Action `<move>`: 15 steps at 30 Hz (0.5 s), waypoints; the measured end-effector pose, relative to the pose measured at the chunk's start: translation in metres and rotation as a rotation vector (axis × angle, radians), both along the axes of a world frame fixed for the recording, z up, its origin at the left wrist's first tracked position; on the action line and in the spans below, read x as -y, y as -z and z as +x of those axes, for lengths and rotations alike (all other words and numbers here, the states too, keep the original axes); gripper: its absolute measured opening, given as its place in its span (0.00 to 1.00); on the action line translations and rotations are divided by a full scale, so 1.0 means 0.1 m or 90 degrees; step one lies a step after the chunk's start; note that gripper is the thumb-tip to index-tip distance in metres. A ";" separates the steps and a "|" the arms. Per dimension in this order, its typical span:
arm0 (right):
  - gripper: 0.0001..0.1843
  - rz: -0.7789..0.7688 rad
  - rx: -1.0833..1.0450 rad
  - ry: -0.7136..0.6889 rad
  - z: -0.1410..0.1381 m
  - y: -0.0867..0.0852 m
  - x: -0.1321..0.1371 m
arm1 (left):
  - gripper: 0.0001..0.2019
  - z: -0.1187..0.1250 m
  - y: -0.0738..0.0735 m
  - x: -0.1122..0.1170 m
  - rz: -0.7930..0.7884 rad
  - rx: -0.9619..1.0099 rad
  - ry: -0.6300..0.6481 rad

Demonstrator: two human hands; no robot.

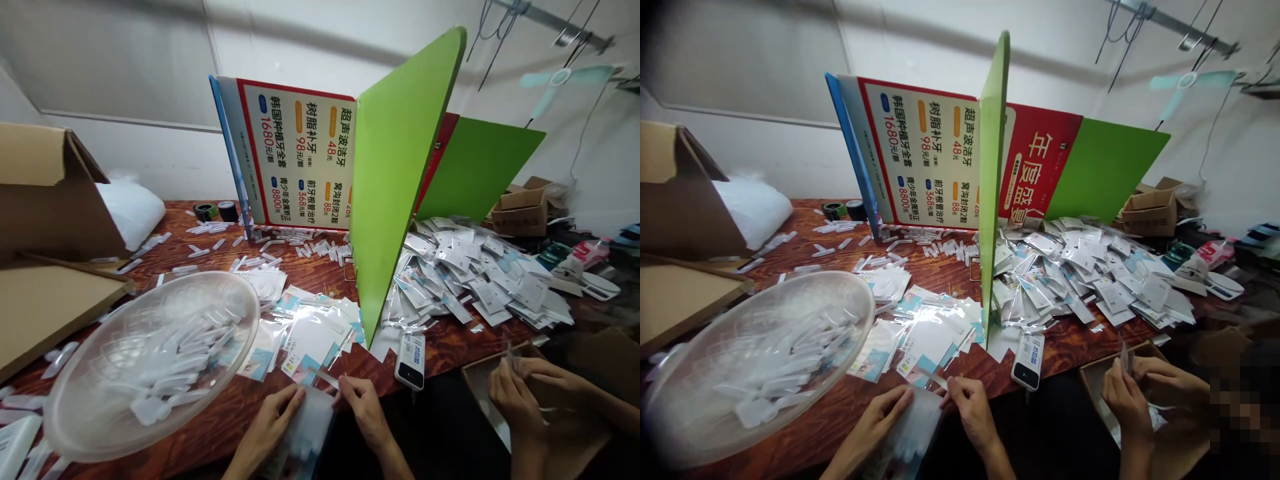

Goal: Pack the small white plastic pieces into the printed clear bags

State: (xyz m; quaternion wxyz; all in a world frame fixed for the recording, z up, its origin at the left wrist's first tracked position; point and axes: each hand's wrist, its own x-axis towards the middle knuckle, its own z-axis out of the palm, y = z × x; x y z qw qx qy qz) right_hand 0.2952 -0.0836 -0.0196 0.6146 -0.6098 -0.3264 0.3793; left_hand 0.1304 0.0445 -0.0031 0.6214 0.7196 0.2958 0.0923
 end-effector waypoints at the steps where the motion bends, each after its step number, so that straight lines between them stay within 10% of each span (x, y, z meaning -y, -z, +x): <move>1: 0.35 0.003 0.016 -0.001 0.03 -0.02 0.03 | 0.30 0.02 0.00 0.01 0.016 -0.003 0.014; 10: 0.39 -0.096 0.122 -0.188 0.27 -0.18 0.44 | 0.29 0.15 -0.03 0.28 0.090 0.008 0.073; 15: 0.26 -0.238 0.377 -0.082 0.88 -0.57 0.80 | 0.23 0.17 0.06 0.41 0.083 0.032 0.104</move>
